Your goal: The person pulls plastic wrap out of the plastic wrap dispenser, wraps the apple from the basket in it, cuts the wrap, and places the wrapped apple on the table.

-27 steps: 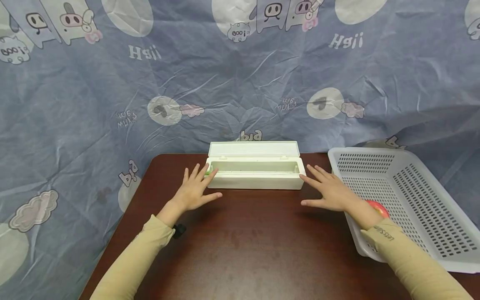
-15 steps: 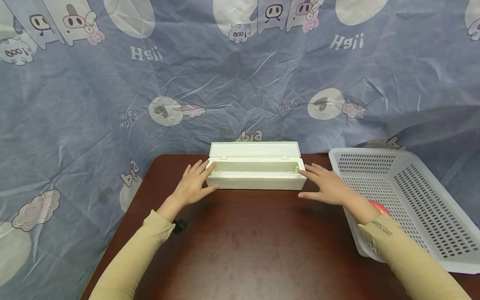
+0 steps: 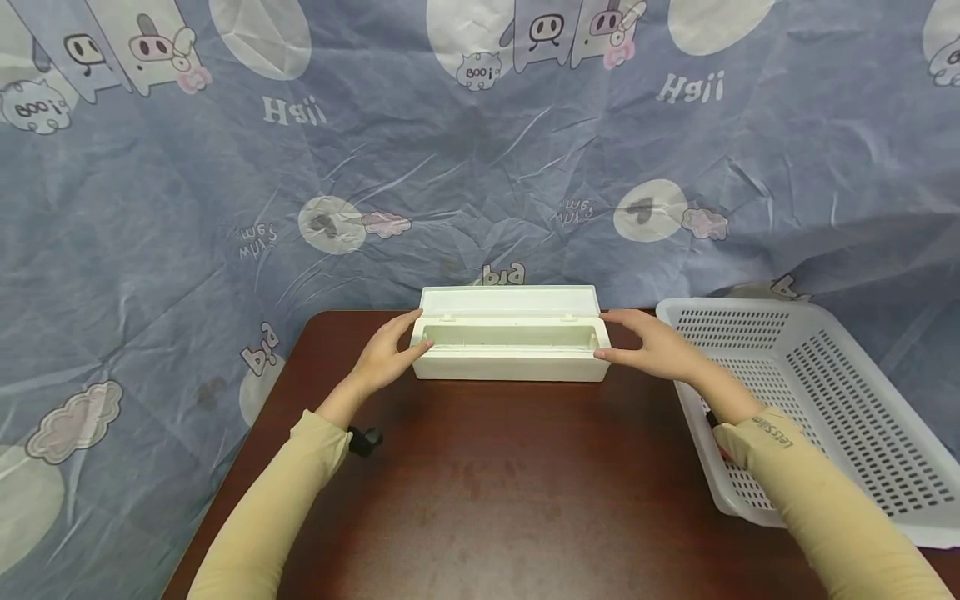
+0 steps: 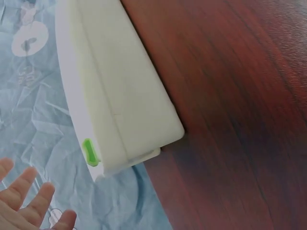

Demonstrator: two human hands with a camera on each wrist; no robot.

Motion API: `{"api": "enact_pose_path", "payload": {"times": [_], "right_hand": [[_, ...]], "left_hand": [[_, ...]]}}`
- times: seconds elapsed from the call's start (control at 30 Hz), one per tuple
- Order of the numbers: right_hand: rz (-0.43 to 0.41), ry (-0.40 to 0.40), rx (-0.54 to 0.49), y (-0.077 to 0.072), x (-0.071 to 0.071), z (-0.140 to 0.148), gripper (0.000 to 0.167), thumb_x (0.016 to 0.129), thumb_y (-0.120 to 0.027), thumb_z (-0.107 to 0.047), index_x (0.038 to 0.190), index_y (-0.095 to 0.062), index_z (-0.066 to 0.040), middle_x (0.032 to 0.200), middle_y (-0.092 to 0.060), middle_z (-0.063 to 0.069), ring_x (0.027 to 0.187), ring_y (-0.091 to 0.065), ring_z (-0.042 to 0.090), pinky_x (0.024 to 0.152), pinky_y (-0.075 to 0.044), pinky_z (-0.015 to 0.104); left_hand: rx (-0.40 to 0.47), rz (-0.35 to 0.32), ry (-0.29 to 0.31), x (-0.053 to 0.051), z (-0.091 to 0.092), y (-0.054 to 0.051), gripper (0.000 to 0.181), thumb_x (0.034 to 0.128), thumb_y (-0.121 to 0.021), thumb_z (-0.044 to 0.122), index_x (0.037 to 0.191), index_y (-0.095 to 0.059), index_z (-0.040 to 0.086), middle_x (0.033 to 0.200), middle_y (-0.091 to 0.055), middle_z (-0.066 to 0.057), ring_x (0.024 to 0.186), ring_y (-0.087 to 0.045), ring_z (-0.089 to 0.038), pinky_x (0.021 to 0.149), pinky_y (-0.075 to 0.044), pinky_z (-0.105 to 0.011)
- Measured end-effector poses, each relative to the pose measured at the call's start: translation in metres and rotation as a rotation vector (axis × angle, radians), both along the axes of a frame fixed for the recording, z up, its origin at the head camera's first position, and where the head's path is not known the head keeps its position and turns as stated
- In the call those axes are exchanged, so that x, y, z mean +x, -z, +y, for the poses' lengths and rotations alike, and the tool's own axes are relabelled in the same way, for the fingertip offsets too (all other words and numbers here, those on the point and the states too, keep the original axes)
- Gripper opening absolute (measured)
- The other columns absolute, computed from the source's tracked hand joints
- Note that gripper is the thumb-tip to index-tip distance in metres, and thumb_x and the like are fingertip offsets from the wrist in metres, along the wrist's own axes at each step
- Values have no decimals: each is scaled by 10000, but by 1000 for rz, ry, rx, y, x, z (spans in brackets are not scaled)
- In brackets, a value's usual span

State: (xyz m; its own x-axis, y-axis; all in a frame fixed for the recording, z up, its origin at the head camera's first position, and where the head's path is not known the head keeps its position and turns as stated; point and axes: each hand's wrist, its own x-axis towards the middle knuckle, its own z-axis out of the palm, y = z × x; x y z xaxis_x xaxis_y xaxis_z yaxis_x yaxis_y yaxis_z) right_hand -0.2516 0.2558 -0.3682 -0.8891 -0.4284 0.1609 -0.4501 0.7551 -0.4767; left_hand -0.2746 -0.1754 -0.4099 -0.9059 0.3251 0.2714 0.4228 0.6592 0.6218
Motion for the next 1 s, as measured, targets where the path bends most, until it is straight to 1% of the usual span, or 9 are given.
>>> {"api": "enact_pose_path", "payload": {"times": [0.13, 0.27, 0.33, 0.5, 0.63, 0.7, 0.83, 0.93, 1.0], "right_hand": [[-16, 12, 3, -9, -3, -5, 690, 843, -672, -439, 1345, -472, -10, 1343, -476, 198, 1274, -381, 373, 1016, -305, 526], [-45, 35, -15, -15, -9, -13, 685, 853, -649, -466, 1352, -473, -31, 1339, -487, 177, 1268, -394, 359, 1008, -321, 516], [-68, 49, -42, -18, -11, -17, 688, 857, -644, -467, 1355, -468, -27, 1349, -474, 183, 1238, -438, 360, 996, -342, 510], [-130, 95, -151, -21, -19, -24, 679, 870, -625, -474, 1361, -462, -34, 1395, -423, 186, 1180, -499, 386, 955, -405, 491], [-145, 133, -206, -21, -24, -27, 685, 860, -608, -523, 1354, -479, -65, 1394, -443, 139, 1233, -450, 361, 966, -391, 491], [-150, 148, -226, -20, -26, -27, 678, 860, -603, -530, 1347, -489, -72, 1384, -457, 129, 1244, -437, 345, 966, -381, 507], [-162, 177, -272, -16, -29, -26, 658, 871, -578, -541, 1327, -504, -72, 1343, -490, 141, 1216, -456, 333, 961, -366, 532], [-195, 212, -357, -11, -32, -27, 644, 875, -569, -545, 1315, -513, -77, 1311, -513, 134, 1183, -481, 314, 955, -383, 500], [-225, 241, -446, -9, -34, -28, 645, 878, -569, -538, 1316, -509, -68, 1292, -522, 144, 1164, -497, 311, 955, -400, 464]], "left_hand": [[68, -21, -30, -3, 1, -3, 542, 923, -596, 346, 1390, -452, 111, 1401, -443, -92, 1305, -372, -262, 1041, -304, -471], [138, -51, -57, -5, 2, -7, 446, 931, -592, 316, 1316, -533, 99, 1336, -506, -97, 1242, -437, -276, 1005, -345, -480], [177, -66, -68, -6, 3, -8, 408, 935, -588, 308, 1281, -563, 93, 1298, -541, -99, 1203, -471, -272, 986, -366, -470], [274, -66, -86, -13, 6, -8, 345, 929, -599, 296, 1193, -619, 75, 1167, -624, -98, 1087, -550, -246, 938, -405, -421], [365, -84, -92, -19, 9, -7, 341, 920, -615, 293, 1177, -628, 70, 1127, -636, -104, 1050, -565, -251, 920, -423, -413], [395, -93, -92, -20, 11, -7, 356, 921, -616, 290, 1192, -618, 59, 1138, -629, -115, 1067, -561, -250, 932, -421, -405], [458, -106, -100, -23, 14, -6, 350, 916, -626, 264, 1185, -618, 40, 1130, -627, -139, 1057, -565, -262, 919, -430, -399], [503, -119, -120, -24, 15, -4, 342, 909, -638, 248, 1169, -626, 26, 1118, -629, -157, 1050, -569, -272, 911, -434, -398], [528, -125, -137, -25, 16, -3, 345, 906, -642, 238, 1164, -626, 9, 1115, -627, -166, 1052, -568, -273, 910, -435, -396]]}}
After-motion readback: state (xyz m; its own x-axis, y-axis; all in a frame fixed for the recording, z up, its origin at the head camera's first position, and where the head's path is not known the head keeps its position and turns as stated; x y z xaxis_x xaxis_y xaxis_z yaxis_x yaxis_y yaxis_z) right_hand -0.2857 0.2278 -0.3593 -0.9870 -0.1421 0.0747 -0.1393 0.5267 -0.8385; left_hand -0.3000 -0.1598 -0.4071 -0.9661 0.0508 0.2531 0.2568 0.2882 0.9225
